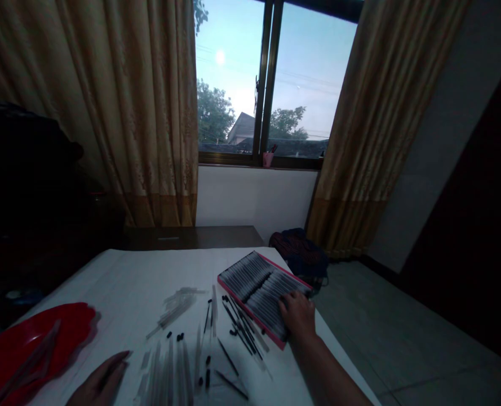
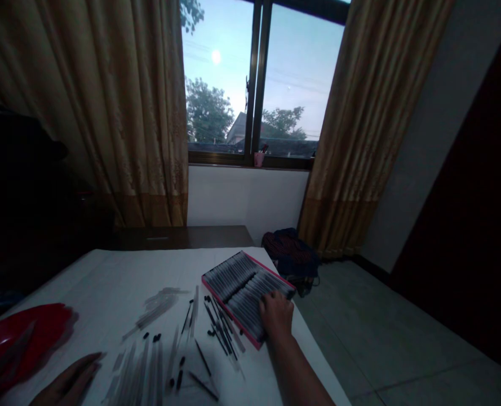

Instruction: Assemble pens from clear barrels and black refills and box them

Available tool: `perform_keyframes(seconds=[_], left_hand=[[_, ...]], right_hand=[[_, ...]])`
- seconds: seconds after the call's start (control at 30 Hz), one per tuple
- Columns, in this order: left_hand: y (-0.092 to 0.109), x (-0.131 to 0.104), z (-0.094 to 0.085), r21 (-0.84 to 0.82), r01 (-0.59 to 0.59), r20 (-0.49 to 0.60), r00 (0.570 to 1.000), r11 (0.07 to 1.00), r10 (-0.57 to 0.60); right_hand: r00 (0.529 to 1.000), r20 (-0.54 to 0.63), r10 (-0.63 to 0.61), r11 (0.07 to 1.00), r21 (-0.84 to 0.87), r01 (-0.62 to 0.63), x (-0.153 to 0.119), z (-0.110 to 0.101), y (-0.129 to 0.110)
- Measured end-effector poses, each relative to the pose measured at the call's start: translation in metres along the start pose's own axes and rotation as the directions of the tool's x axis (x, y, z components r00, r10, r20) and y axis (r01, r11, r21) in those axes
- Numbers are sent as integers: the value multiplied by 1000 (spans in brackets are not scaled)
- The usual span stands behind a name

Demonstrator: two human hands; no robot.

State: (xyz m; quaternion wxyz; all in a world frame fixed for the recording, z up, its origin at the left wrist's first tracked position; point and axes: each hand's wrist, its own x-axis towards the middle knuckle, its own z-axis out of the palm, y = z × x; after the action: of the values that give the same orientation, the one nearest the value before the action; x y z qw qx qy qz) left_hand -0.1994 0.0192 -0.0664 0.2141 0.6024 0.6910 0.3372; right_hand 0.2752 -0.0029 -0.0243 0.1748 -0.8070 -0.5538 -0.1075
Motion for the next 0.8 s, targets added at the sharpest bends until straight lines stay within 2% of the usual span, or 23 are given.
perform_keyframes(seconds=[0.17, 0.27, 0.37, 0.43, 0.6, 0.7, 0.8], left_hand=[[11, -8, 0, 41, -23, -1, 1000, 999, 23], [14, -11, 0, 45, -45, -17, 999, 998, 46], [17, -12, 0, 43, -65, -26, 997, 997, 66], [18, -13, -1, 41, -67, -26, 997, 997, 68], [17, -12, 1, 64, -70, -23, 997, 996, 71], [16, -12, 1, 74, -67, -23, 997, 995, 69], [16, -14, 1, 74, -61, -23, 998, 995, 63]], right_hand=[[998, 4, -62, 998, 2, 62, -6, -4, -5], [987, -28, -156, 985, 68, 157, -16, -6, -17], [947, -76, -312, 923, 212, 321, -36, -8, -40], [912, -64, -404, 865, 297, 404, -53, -8, -58], [901, 72, -428, 853, 361, 377, -83, -4, -96], [905, 151, -397, 885, 323, 335, -85, -1, -110], [891, 243, -384, 909, 271, 318, -80, 1, -122]])
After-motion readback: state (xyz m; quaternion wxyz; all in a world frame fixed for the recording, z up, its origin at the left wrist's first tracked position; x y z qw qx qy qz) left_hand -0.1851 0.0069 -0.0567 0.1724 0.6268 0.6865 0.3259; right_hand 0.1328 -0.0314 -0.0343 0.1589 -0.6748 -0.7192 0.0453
